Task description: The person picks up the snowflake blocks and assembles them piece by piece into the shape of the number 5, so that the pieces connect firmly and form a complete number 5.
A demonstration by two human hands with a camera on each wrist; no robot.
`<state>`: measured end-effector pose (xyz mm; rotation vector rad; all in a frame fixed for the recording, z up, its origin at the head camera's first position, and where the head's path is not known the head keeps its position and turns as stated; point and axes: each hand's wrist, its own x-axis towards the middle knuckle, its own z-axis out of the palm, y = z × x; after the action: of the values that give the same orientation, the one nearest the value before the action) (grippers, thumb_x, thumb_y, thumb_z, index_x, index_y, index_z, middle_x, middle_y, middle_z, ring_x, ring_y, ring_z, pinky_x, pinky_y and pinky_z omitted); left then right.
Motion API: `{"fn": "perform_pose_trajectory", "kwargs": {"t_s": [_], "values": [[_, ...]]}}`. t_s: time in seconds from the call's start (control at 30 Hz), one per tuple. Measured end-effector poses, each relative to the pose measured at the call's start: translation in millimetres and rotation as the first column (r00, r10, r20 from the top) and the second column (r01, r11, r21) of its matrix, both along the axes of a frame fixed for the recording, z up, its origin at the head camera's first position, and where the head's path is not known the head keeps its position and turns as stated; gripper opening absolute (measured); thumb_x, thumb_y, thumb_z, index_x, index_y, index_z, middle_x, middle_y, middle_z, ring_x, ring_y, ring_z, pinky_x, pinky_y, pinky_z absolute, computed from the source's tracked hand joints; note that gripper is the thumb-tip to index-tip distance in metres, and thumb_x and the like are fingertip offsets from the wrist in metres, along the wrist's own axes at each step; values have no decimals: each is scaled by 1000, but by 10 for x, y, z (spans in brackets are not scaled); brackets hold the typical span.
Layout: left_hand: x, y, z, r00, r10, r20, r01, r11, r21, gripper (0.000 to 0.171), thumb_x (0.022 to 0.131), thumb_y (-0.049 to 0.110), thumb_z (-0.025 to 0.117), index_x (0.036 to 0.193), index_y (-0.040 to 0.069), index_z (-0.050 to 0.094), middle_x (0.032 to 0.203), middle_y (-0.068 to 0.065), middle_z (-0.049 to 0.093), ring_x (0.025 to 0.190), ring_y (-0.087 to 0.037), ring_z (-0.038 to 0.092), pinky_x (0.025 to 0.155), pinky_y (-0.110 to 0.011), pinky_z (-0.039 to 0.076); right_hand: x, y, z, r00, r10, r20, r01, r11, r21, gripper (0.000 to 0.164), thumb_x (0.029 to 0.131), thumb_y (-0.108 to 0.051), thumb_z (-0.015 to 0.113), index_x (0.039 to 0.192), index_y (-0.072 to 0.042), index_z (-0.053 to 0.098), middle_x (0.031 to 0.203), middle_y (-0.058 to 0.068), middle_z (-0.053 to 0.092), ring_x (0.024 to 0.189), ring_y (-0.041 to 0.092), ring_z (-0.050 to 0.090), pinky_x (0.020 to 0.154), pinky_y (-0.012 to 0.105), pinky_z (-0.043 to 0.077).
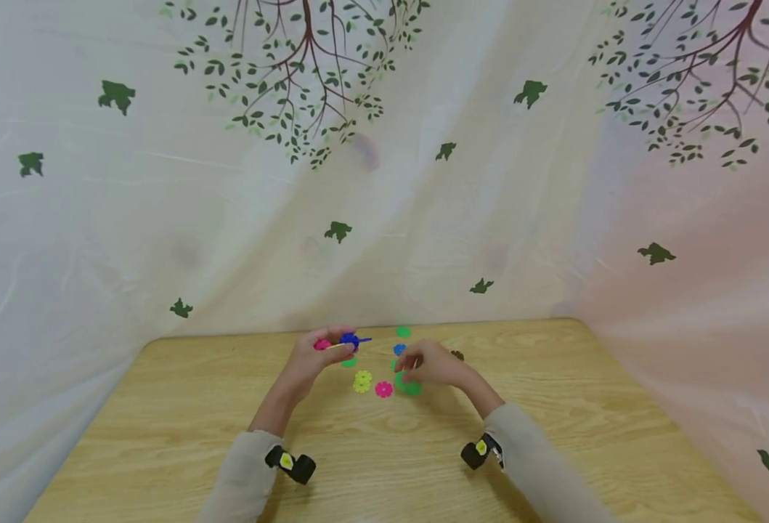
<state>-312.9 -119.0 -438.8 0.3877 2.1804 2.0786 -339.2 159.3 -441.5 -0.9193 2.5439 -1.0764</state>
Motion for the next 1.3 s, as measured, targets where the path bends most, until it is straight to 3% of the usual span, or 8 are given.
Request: {"fn": "perform_pose_trajectory", "kwargs": {"t_s": [0.2, 0.53, 0.67, 0.77, 0.87, 0.93, 1.13, 1.3], "values": [[7, -6, -12, 1000, 1, 3, -1, 1000, 8, 38, 98, 12, 69, 133, 0, 63, 109, -6, 66, 95, -13, 70, 95, -32, 58, -27, -10, 201, 992, -76, 101, 87, 989, -116, 18, 96, -9, 70, 112, -1, 73, 94, 15, 72, 74, 14, 59, 67, 37, 55], [15, 6, 27, 1000, 5, -4, -5, 1000, 24, 37, 97, 9, 69, 132, -1, 63, 108, -5, 67, 97, -20, 72, 92, -30, 59, -26, -132, 446, 990, -121, 71, 139, 930, -339, 24, 97, -10, 69, 118, 1, 70, 94, 16, 69, 72, 12, 61, 66, 25, 54], [11, 3, 33, 1000, 10, -4, -10, 1000, 10, 37, 97, 9, 69, 132, -1, 64, 110, -6, 67, 102, -28, 72, 92, -30, 59, -22, -214, 424, 984, -150, 98, 178, 896, -408, 25, 97, -8, 69, 119, 4, 69, 94, 12, 69, 73, 12, 64, 67, 25, 56], [14, 5, 46, 1000, 12, -5, -12, 1000, 5, 36, 97, 10, 69, 132, 0, 64, 111, -7, 67, 104, -32, 71, 97, -38, 58, -18, -271, 380, 980, -165, 113, 199, 870, -452, 24, 96, -6, 69, 117, 5, 69, 96, 15, 70, 78, 16, 67, 69, 27, 58], [20, 14, 62, 1000, 16, -2, -16, 1000, 14, 37, 96, 9, 70, 131, -1, 64, 111, -8, 67, 102, -29, 72, 102, -50, 55, -16, -320, 324, 976, -185, 115, 218, 849, -481, 21, 96, -6, 69, 115, 3, 70, 98, 15, 71, 83, 23, 69, 71, 29, 60], [23, 23, 69, 1000, 21, 1, -21, 1000, 22, 36, 96, 7, 70, 131, -2, 64, 112, -8, 67, 99, -25, 72, 104, -55, 52, -27, -346, 277, 972, -199, 125, 235, 835, -497, 21, 96, -7, 70, 114, 2, 70, 98, 14, 72, 85, 28, 69, 76, 38, 62], [15, 14, 62, 1000, 23, 2, -23, 1000, 12, 39, 96, 7, 69, 133, -4, 62, 113, -8, 66, 100, -24, 70, 97, -42, 58, -3, -412, 221, 963, -193, 187, 265, 801, -536, 20, 96, -8, 71, 113, 2, 70, 93, 9, 72, 83, 25, 70, 80, 45, 62], [4, 1, 52, 1000, 16, 1, -16, 1000, 17, 40, 96, 7, 69, 134, -5, 61, 115, -9, 66, 95, -17, 72, 94, -36, 59, 13, -449, 230, 960, -183, 211, 271, 801, -534, 21, 96, -9, 71, 113, 3, 69, 92, 6, 73, 82, 18, 70, 82, 45, 62]]}}
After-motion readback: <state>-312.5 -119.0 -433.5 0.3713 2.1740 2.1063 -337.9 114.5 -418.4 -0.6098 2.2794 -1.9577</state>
